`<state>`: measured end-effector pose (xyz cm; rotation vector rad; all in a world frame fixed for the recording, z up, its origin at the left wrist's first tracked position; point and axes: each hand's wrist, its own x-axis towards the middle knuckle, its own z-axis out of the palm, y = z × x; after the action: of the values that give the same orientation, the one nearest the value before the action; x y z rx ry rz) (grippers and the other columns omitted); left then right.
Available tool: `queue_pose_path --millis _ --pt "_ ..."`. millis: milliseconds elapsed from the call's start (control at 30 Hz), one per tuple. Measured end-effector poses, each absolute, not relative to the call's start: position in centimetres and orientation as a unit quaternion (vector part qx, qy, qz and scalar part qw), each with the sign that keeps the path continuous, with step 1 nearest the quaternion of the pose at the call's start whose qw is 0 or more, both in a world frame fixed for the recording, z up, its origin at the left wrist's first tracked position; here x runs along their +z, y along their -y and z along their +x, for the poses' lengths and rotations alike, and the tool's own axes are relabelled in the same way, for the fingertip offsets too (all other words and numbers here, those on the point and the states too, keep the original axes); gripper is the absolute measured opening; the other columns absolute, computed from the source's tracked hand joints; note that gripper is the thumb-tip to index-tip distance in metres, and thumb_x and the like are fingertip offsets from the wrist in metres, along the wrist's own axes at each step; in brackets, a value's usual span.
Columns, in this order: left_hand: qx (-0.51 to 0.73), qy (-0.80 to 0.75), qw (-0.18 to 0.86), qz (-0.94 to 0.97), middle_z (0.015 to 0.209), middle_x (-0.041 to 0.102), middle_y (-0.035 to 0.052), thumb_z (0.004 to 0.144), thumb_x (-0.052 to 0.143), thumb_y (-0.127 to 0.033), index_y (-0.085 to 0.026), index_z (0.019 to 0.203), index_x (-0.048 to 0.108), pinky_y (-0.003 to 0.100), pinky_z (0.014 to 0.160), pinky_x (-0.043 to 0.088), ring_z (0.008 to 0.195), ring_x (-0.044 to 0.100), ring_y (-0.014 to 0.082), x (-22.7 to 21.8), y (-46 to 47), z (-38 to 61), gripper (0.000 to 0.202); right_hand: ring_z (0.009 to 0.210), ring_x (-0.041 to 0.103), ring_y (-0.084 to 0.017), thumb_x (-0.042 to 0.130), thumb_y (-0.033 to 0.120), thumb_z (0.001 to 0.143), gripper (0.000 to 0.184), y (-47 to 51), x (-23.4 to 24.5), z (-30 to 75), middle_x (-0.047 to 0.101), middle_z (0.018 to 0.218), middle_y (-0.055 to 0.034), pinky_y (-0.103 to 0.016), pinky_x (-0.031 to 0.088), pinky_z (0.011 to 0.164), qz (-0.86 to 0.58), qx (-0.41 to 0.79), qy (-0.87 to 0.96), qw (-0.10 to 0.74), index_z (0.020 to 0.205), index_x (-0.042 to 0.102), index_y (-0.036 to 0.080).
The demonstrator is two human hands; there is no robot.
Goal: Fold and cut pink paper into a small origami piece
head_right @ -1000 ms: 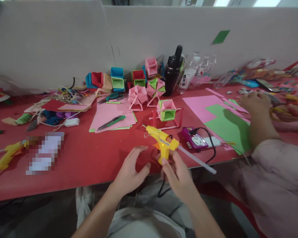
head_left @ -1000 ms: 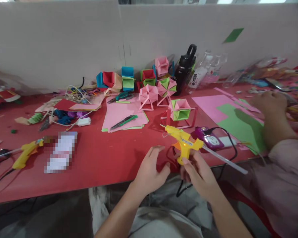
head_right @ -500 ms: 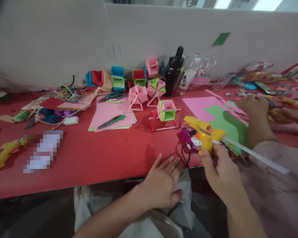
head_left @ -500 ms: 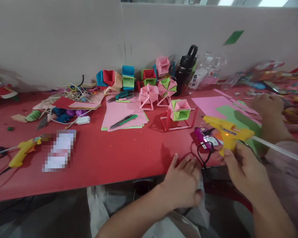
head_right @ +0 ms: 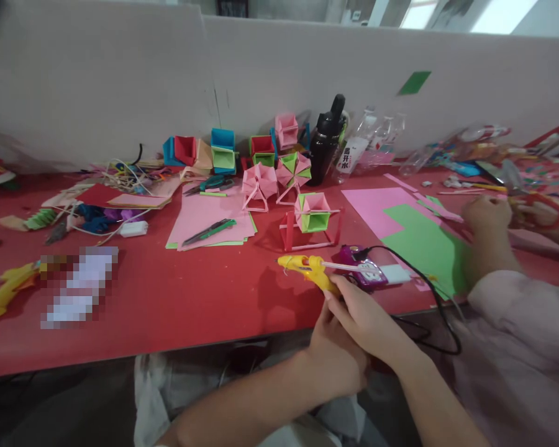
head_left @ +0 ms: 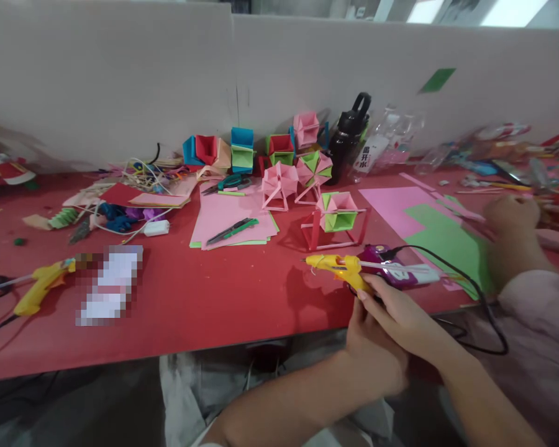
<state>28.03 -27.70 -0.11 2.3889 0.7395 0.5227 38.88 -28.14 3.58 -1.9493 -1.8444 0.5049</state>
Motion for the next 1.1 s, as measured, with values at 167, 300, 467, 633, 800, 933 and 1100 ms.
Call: queue_pose_path --millis 167,300,467,633,800,933,1100 --pt "0.205 -0.195 0.230 0.931 0.134 0.062 0.0183 0.088 0.057 -0.035 -0.008 0.127 0.064 0.049 0.116 0.041 0.129 0.053 0.0304 0.2 27.5 24.6 0.048 0.101 0.071 -0.029 0.044 0.047 0.099 0.039 27.8 2.0 40.9 0.072 0.111 -0.0150 -0.041 0.056 0.085 -0.716 0.127 0.639 0.250 0.121 0.057 0.018" --pt "0.208 -0.226 0.223 0.925 0.137 0.055 0.0178 0.090 0.051 -0.033 -0.006 0.135 0.055 0.044 0.115 0.042 0.127 0.052 0.0303 0.3 27.1 23.8 0.053 0.097 0.070 -0.029 0.044 0.047 0.099 0.038 27.9 1.9 41.2 0.073 0.107 -0.0142 -0.040 0.056 0.084 -0.718 0.110 0.629 0.276 0.121 0.057 0.019" --pt "0.226 -0.260 0.232 0.910 0.154 0.039 0.0227 0.090 0.049 -0.034 -0.002 0.155 0.026 0.043 0.120 0.037 0.140 0.043 0.0342 0.3 27.1 23.9 0.076 0.094 0.070 -0.028 0.046 0.048 0.099 0.034 27.8 2.4 41.0 0.073 0.105 -0.0120 -0.039 0.056 0.081 -0.722 0.119 0.619 0.286 0.117 0.058 0.021" --pt "0.191 -0.277 0.158 0.928 0.161 0.031 0.0261 0.091 0.047 -0.039 0.001 0.158 0.020 0.050 0.125 0.026 0.150 0.031 0.0372 -0.4 27.4 23.9 0.083 0.092 0.071 -0.030 0.045 0.047 0.099 0.032 27.7 2.2 41.0 0.073 0.102 -0.0136 -0.041 0.056 0.078 -0.728 0.090 0.610 0.299 0.113 0.057 0.021" --pt "0.123 -0.257 0.062 0.956 0.164 0.028 0.0250 0.094 0.041 -0.040 0.004 0.156 0.026 0.057 0.126 0.018 0.155 0.022 0.0375 -1.3 27.5 24.7 0.078 0.097 0.071 -0.028 0.043 0.045 0.100 0.034 28.5 2.4 40.7 0.073 0.110 -0.0136 -0.038 0.057 0.081 -0.719 0.114 0.610 0.313 0.115 0.060 0.021" --pt "0.110 -0.257 0.101 0.955 0.164 0.031 0.0214 0.092 0.045 -0.042 0.000 0.157 0.028 0.062 0.124 0.019 0.153 0.024 0.0387 -1.0 27.1 25.3 0.079 0.104 0.070 -0.028 0.044 0.046 0.100 0.036 29.0 2.4 40.3 0.072 0.115 -0.0140 -0.036 0.057 0.084 -0.705 0.145 0.619 0.315 0.119 0.060 0.020" --pt "0.188 -0.265 0.167 0.931 0.158 0.041 0.0206 0.091 0.047 -0.039 -0.001 0.157 0.024 0.053 0.125 0.023 0.147 0.035 0.0318 -0.3 26.8 24.6 0.080 0.095 0.070 -0.028 0.045 0.048 0.099 0.034 28.7 2.0 40.2 0.072 0.107 -0.0141 -0.039 0.057 0.082 -0.725 0.112 0.601 0.318 0.113 0.058 0.020"
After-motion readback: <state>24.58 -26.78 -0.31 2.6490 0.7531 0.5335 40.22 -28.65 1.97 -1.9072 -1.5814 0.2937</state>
